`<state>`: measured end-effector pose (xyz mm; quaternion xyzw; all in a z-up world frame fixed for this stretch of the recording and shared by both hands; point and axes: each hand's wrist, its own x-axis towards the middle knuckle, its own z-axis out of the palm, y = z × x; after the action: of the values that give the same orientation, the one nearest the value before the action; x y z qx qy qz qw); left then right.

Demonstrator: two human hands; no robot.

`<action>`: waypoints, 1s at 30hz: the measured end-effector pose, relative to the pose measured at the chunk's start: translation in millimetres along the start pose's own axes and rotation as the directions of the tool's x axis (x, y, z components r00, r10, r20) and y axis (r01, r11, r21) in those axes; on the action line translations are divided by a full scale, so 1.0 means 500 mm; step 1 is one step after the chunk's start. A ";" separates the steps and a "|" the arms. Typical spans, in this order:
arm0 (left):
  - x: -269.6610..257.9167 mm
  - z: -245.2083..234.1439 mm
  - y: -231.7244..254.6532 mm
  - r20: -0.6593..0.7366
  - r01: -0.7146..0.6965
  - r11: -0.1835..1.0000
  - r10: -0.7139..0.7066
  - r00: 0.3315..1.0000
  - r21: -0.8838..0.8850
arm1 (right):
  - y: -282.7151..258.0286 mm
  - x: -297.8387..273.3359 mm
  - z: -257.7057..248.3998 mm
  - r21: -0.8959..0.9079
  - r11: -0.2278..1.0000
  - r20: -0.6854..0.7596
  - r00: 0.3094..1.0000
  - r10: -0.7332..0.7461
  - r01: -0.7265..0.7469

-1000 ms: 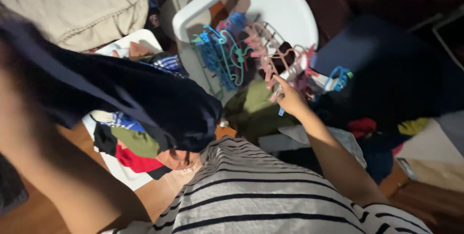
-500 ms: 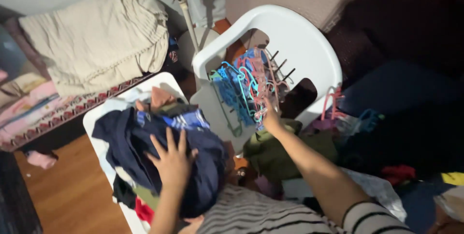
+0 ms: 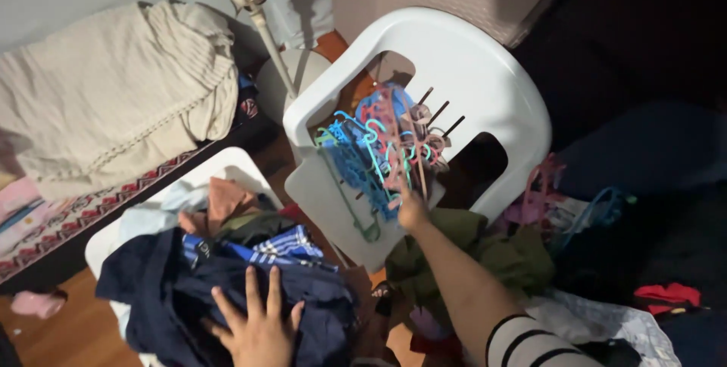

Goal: Sort various items of clothing and laundry hangers from a pile into separate groups or containers.

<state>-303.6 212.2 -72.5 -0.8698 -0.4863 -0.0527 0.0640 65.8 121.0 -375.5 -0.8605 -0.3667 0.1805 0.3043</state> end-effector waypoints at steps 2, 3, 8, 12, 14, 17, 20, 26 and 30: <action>0.002 0.017 -0.003 0.005 -0.004 1.000 0.004 1.000 0.012 | 0.118 0.021 0.088 -0.011 0.999 0.003 0.999 -0.037 0.037; -0.002 0.022 -0.005 0.013 -0.004 1.000 0.004 1.000 0.025 | 0.177 0.024 0.132 -0.023 0.997 0.010 0.997 -0.075 0.075; 0.001 0.002 -0.007 -0.012 -0.059 0.998 0.060 0.998 0.038 | 0.166 -0.013 0.136 -0.035 0.999 0.032 0.999 0.002 -0.001; 0.014 -0.038 0.009 0.021 -0.035 0.999 0.035 0.999 -0.005 | 0.048 -0.054 0.042 0.168 0.981 -0.007 0.996 0.094 -0.091; 0.019 -0.076 0.026 0.001 -0.077 0.996 0.078 0.997 -0.036 | -0.010 -0.120 -0.059 0.286 0.954 -0.028 0.994 0.103 -0.091; 0.045 -0.125 0.066 -0.047 -0.195 0.978 0.191 0.980 -0.080 | -0.082 -0.213 -0.212 0.421 0.907 -0.060 0.996 0.065 -0.034; 0.082 -0.176 0.150 -0.053 -0.422 0.883 0.421 0.906 -0.205 | -0.033 -0.339 -0.314 0.391 0.920 -0.121 0.992 0.042 0.009; 0.070 -0.099 0.408 -0.046 -0.639 0.575 0.724 0.688 -0.510 | 0.031 -0.582 -0.553 0.230 0.945 -0.239 0.928 0.285 -0.231; 0.003 -0.056 0.578 0.045 -0.646 0.439 0.846 0.531 -0.625 | 0.136 -0.700 -0.623 0.099 0.900 -0.453 0.786 0.420 -0.424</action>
<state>-57.0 59.2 -62.2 -0.9673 -0.0088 0.0048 -0.2536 34.4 -297.2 -156.2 -0.9394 -0.0824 0.0315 0.3312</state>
